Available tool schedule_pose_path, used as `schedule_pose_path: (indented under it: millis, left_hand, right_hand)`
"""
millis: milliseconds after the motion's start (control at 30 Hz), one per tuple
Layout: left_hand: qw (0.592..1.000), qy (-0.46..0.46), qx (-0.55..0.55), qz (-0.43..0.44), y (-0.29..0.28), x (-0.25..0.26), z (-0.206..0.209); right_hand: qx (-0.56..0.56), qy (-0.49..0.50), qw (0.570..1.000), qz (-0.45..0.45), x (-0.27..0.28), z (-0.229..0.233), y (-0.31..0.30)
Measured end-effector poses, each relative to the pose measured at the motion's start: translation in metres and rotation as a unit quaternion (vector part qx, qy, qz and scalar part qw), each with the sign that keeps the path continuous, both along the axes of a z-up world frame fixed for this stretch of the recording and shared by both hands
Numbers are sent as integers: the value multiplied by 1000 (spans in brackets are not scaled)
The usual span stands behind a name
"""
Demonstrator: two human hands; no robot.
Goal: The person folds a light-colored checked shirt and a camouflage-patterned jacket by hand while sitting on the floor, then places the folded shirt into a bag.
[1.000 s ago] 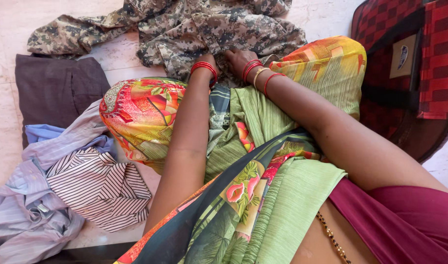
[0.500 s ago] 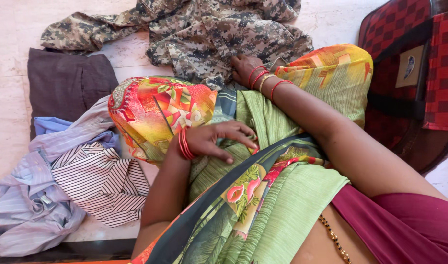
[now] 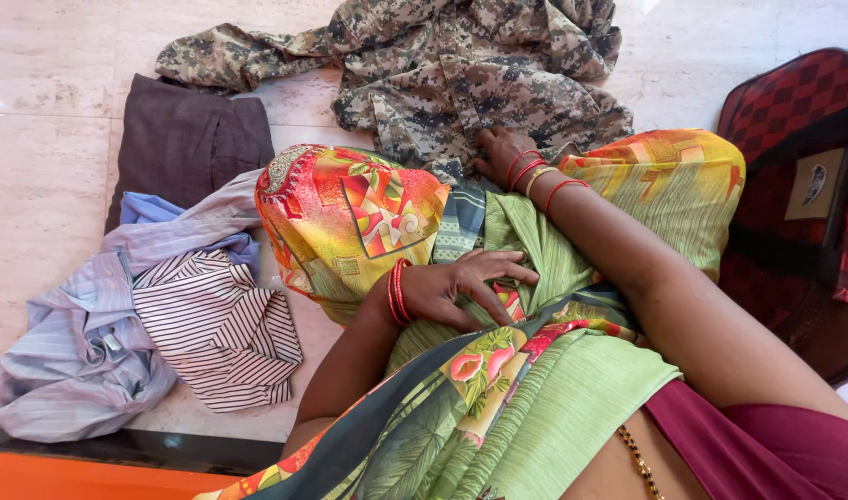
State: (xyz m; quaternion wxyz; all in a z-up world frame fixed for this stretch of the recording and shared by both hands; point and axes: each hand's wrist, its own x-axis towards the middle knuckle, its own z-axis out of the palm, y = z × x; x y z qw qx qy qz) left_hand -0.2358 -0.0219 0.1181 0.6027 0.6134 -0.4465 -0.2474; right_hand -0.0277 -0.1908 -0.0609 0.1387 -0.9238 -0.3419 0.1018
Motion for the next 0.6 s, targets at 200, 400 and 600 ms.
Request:
schedule_pose_path:
  millis: [200, 400, 600]
  left_hand:
    - [998, -19, 20, 57, -5, -8, 0]
    - [977, 26, -10, 213, 43, 7, 3]
    - [947, -15, 105, 302, 107, -8, 22]
  right_hand:
    - [-47, 9, 999, 9, 2, -3, 7]
    - [-63, -49, 997, 19, 5, -30, 2]
    - [-39, 17, 999, 3, 0, -33, -8]
